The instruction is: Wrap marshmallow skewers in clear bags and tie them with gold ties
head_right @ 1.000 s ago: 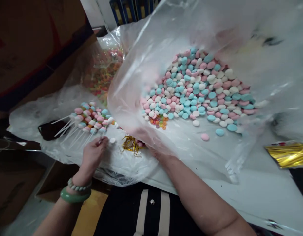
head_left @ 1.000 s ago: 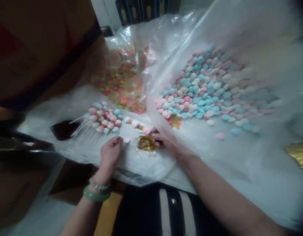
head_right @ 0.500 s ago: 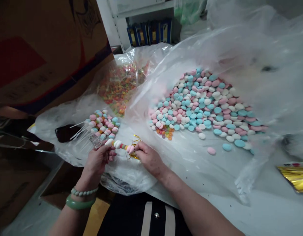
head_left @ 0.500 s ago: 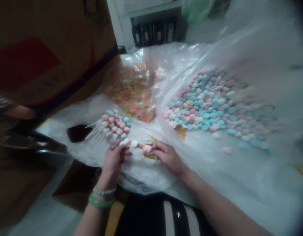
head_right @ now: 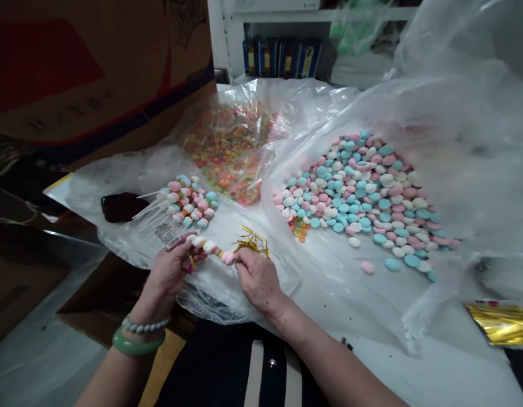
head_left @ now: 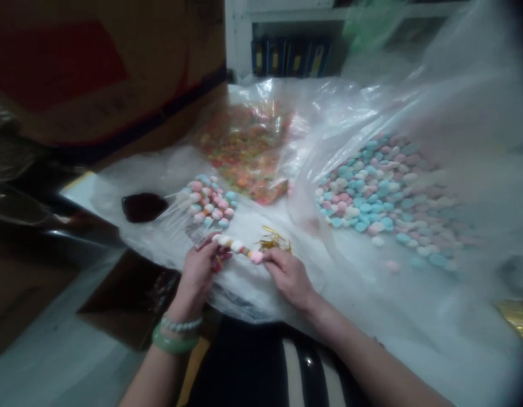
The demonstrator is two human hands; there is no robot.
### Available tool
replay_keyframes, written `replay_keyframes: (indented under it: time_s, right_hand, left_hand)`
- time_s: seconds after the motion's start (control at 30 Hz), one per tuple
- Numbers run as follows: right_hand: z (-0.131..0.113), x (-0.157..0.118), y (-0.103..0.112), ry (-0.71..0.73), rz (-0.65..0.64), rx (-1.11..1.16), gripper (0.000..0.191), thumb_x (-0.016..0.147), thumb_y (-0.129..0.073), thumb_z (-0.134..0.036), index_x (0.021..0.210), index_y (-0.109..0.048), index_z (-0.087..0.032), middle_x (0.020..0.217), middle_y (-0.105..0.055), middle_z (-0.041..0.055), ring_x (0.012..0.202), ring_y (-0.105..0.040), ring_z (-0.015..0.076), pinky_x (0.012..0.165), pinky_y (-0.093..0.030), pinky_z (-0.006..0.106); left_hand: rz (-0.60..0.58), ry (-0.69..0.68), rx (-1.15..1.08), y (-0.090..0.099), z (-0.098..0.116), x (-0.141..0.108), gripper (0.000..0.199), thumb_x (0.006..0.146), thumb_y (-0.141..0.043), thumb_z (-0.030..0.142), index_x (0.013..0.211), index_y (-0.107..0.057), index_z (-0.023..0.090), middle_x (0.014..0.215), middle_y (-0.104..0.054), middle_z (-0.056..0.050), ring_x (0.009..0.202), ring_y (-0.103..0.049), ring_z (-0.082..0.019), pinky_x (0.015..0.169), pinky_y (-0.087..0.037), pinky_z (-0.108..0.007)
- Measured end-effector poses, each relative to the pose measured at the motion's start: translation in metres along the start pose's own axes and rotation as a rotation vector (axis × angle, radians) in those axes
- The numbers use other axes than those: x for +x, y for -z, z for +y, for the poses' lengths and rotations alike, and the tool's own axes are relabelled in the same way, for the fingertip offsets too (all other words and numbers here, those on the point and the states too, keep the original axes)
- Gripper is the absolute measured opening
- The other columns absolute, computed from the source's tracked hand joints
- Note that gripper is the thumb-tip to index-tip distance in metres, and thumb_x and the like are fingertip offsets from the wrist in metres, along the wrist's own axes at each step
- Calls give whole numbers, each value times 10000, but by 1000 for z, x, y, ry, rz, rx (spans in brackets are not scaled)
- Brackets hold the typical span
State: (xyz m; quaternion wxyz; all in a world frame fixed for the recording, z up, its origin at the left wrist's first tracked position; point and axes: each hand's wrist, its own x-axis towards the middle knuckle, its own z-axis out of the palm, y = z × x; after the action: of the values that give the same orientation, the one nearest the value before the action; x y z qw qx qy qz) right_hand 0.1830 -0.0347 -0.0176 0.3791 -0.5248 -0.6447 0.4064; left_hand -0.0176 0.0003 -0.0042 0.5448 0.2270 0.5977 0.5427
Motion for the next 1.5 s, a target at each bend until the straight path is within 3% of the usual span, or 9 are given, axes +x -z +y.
replay_keyframes:
  time_s: [0.17, 0.37, 0.57, 0.8, 1.1, 1.27, 1.37, 1.43, 1.5]
  right_hand:
    - [-4, -6, -12, 14, -7, -63, 192, 884, -507, -196, 878, -691, -250, 890, -738, 9, 841, -661, 182, 785, -461, 273]
    - [-1, -17, -20, -44, -57, -119, 196, 875, -496, -191, 880, -686, -237, 888, -731, 22, 849, -661, 190, 775, -443, 275]
    - [-1, -17, -20, -159, -151, -266, 198, 878, -506, -183, 873, -693, -248, 870, -726, 21, 845, -646, 199, 751, -408, 277]
    - [8, -16, -33, -166, -28, -185, 164, 862, -542, -209, 746, -655, -235, 757, -691, 5, 739, -611, 175, 676, -381, 254]
    - [6, -7, -51, -197, 64, -183, 176, 845, -530, -192, 711, -637, -234, 696, -663, 4, 686, -597, 178, 633, -358, 259]
    - [-2, -8, -48, -214, -7, -96, 169, 802, -555, -160, 703, -666, -241, 736, -681, -4, 729, -592, 169, 683, -378, 261]
    - [-5, -10, -35, -299, 22, 102, 123, 753, -574, -192, 665, -651, -227, 639, -612, -25, 653, -545, 151, 644, -375, 257]
    - [-6, -12, -25, -402, 19, 308, 77, 712, -582, -222, 673, -648, -219, 554, -541, -49, 540, -473, 129, 564, -349, 250]
    - [-9, -14, -16, -470, -3, 520, 82, 672, -604, -250, 706, -664, -207, 521, -512, -63, 473, -410, 110, 506, -311, 243]
  left_hand:
    - [-1, 39, -43, 6, -7, -4, 443, 646, -830, 348, 1016, -726, 128, 855, -739, -55, 716, -693, -177, 624, -564, -283]
    - [-18, 38, -37, 13, -15, -7, 549, 585, -865, 373, 1062, -738, 132, 816, -721, -32, 663, -639, -137, 578, -510, -238]
    - [-133, -3, 24, 22, -28, -3, 571, 653, -831, 441, 1125, -736, 134, 813, -709, -43, 671, -637, -141, 612, -501, -244]
    - [-97, -53, 128, 17, -45, 0, 436, 704, -777, 455, 1029, -762, 164, 736, -692, -29, 595, -610, -153, 527, -464, -246]
    - [11, -224, 345, 13, -57, 5, 262, 769, -721, 402, 965, -761, 233, 804, -724, -42, 760, -660, -232, 616, -529, -295]
    - [-45, -68, 121, 8, -43, -2, 338, 747, -769, 371, 1019, -740, 172, 734, -677, -19, 640, -624, -166, 579, -512, -255]
    - [-76, 65, -147, 9, -24, -8, 389, 778, -762, 309, 1141, -689, 190, 881, -704, -43, 690, -662, -161, 629, -567, -282]
    - [-42, 147, -246, 12, -11, -10, 305, 840, -707, 269, 1136, -669, 209, 981, -712, -71, 744, -697, -186, 637, -596, -318]
    - [-7, 242, -307, 13, -3, -12, 141, 893, -634, 204, 1028, -672, 182, 928, -707, -75, 705, -697, -179, 592, -591, -295]
